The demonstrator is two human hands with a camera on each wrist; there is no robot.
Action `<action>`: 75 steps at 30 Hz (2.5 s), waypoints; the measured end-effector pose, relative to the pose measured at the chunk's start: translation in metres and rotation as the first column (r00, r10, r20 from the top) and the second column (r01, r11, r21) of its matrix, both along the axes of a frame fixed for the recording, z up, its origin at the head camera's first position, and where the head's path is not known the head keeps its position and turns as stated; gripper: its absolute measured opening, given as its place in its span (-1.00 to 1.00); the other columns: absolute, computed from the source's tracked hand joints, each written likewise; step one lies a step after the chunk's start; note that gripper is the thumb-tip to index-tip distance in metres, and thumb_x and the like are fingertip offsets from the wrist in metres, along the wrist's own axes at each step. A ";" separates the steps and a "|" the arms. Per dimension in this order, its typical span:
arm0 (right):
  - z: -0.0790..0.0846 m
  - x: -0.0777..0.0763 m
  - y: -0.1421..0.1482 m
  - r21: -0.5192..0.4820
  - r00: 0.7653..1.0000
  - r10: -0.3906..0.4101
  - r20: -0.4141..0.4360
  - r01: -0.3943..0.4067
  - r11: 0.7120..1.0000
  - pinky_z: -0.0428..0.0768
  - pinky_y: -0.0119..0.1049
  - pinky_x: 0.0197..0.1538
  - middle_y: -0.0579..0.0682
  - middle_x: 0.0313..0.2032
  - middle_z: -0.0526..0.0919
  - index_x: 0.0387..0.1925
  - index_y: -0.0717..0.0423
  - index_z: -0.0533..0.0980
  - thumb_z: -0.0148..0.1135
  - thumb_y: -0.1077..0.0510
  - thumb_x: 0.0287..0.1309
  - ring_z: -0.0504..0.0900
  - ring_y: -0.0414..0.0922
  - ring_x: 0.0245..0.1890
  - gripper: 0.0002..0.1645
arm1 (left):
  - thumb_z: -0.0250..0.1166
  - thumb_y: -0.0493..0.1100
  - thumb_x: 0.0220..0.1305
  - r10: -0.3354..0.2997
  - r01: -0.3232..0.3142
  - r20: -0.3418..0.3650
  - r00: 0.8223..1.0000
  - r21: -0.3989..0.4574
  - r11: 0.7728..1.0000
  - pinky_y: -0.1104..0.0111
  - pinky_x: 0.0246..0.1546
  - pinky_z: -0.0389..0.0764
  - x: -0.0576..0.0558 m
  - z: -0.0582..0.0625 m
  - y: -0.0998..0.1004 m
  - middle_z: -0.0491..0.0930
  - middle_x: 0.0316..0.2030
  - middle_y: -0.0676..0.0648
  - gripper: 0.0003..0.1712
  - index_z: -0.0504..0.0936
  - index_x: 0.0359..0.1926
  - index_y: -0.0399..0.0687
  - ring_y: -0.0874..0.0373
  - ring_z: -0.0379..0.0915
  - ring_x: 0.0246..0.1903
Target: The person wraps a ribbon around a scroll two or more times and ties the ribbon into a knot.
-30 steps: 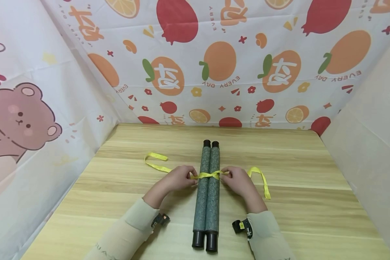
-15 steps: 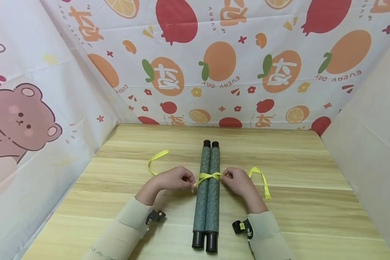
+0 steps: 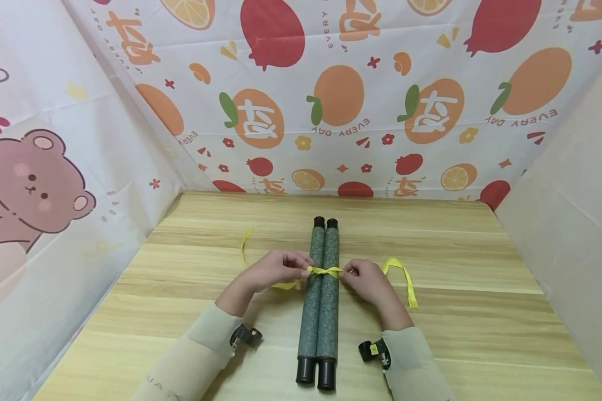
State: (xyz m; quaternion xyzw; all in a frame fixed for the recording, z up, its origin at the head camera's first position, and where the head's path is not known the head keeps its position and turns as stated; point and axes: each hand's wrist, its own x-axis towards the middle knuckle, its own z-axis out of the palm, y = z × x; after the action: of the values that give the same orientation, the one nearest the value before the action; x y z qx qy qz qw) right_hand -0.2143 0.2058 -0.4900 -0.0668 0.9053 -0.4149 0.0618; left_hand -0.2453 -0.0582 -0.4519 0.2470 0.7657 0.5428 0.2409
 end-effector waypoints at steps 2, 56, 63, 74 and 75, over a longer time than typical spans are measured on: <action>0.000 0.000 0.000 0.002 1.000 -0.004 0.000 0.004 1.000 0.43 -0.34 -0.51 -0.11 -0.63 0.50 -0.33 0.06 0.66 0.30 0.05 0.25 0.43 -0.19 -0.63 -0.83 | 0.34 -0.20 0.29 0.032 -0.036 0.063 0.997 0.060 0.998 0.44 -0.48 0.44 -0.001 -0.001 0.003 0.64 0.09 -0.01 -0.83 0.73 -0.19 -0.24 0.25 0.40 -0.45; 0.071 -0.012 -0.068 -0.045 0.917 0.239 -0.320 -0.266 0.963 0.50 0.05 0.20 -0.02 0.19 0.58 0.26 -0.09 0.50 -0.18 -0.16 0.52 0.53 -0.02 0.18 -0.49 | 0.42 -0.30 0.16 0.160 -0.180 0.095 0.982 0.254 0.950 0.39 -0.31 0.60 -0.003 -0.021 0.041 0.68 -0.28 0.03 -0.62 0.60 0.01 -0.15 0.24 0.55 -0.37; 0.056 -0.010 -0.055 -0.114 0.953 0.071 -0.296 -0.109 0.987 0.61 -0.15 -0.17 -0.07 -0.11 0.68 -0.07 -0.05 0.62 0.06 -0.09 0.44 0.62 -0.10 -0.16 -0.69 | 0.43 -0.33 0.13 0.193 -0.236 0.184 0.964 0.252 0.938 0.44 -0.66 0.28 -0.001 -0.016 0.035 0.53 -0.63 0.09 -0.80 0.53 -0.44 -0.11 0.28 0.22 -0.71; 0.057 -0.014 -0.065 -0.046 0.970 0.106 -0.219 -0.119 0.992 0.60 -0.08 -0.01 -0.05 -0.05 0.66 -0.03 -0.04 0.64 0.08 -0.23 0.38 0.60 -0.08 -0.05 -0.56 | 0.43 -0.33 0.10 0.242 -0.262 0.127 0.962 0.178 0.949 0.44 -0.53 0.44 0.000 -0.013 0.036 0.60 -0.58 0.08 -0.68 0.62 -0.10 -0.31 0.27 0.40 -0.60; 0.057 -0.014 -0.065 -0.047 0.973 0.104 -0.206 -0.116 0.992 0.60 -0.09 -0.04 -0.03 -0.04 0.65 0.00 -0.04 0.62 0.07 -0.24 0.38 0.59 -0.07 -0.07 -0.54 | 0.43 -0.31 0.11 0.242 -0.262 0.127 0.962 0.173 0.949 0.44 -0.53 0.44 0.000 -0.013 0.036 0.60 -0.59 0.08 -0.68 0.62 -0.09 -0.32 0.28 0.40 -0.60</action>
State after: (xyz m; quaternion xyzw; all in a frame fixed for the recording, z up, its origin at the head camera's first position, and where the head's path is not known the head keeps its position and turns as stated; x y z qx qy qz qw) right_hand -0.2283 0.1406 -0.4330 -0.1608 0.8891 -0.4283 -0.0101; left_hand -0.2451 -0.0223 -0.4649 0.1403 0.7225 0.6513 0.1847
